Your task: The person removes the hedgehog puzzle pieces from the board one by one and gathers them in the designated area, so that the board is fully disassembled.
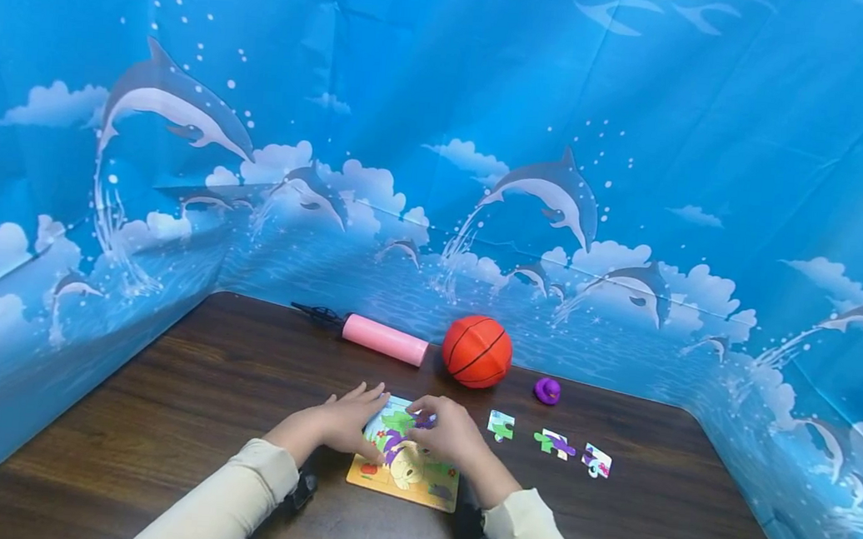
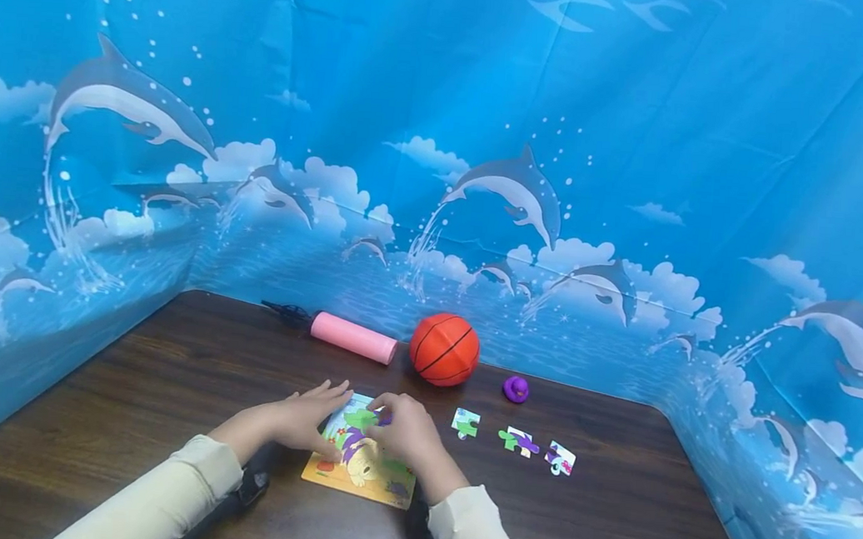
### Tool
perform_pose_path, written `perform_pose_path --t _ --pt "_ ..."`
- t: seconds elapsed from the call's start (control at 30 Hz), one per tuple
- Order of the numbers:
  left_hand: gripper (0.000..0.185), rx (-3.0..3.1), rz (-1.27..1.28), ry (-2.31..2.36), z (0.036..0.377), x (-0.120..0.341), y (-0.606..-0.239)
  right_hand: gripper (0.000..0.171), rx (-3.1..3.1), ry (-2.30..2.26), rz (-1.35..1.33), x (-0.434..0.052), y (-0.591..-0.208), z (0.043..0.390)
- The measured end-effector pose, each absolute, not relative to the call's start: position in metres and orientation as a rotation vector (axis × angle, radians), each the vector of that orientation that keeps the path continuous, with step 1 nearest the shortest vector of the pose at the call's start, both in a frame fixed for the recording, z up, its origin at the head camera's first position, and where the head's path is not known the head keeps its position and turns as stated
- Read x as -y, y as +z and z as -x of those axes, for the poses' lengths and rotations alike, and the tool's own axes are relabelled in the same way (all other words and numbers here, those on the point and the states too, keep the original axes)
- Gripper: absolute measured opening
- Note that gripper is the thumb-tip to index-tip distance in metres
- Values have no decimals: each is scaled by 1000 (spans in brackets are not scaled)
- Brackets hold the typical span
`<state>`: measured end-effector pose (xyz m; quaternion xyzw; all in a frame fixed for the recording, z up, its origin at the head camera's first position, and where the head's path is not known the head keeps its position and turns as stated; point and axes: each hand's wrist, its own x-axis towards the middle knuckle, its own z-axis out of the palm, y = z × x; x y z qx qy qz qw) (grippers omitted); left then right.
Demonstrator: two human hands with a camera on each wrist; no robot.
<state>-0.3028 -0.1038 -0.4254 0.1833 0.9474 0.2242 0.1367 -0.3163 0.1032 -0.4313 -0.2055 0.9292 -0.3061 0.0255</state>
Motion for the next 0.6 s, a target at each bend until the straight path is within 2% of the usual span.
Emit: perform_pose_path --t 0.27,0.6 --pt "92 -2736 -496 588 306 106 -431 43 -2830 -763 524 -69 -434 307" --pt "91 -2740 -485 538 308 104 -429 43 -2826 -821 437 -61 -430 303"
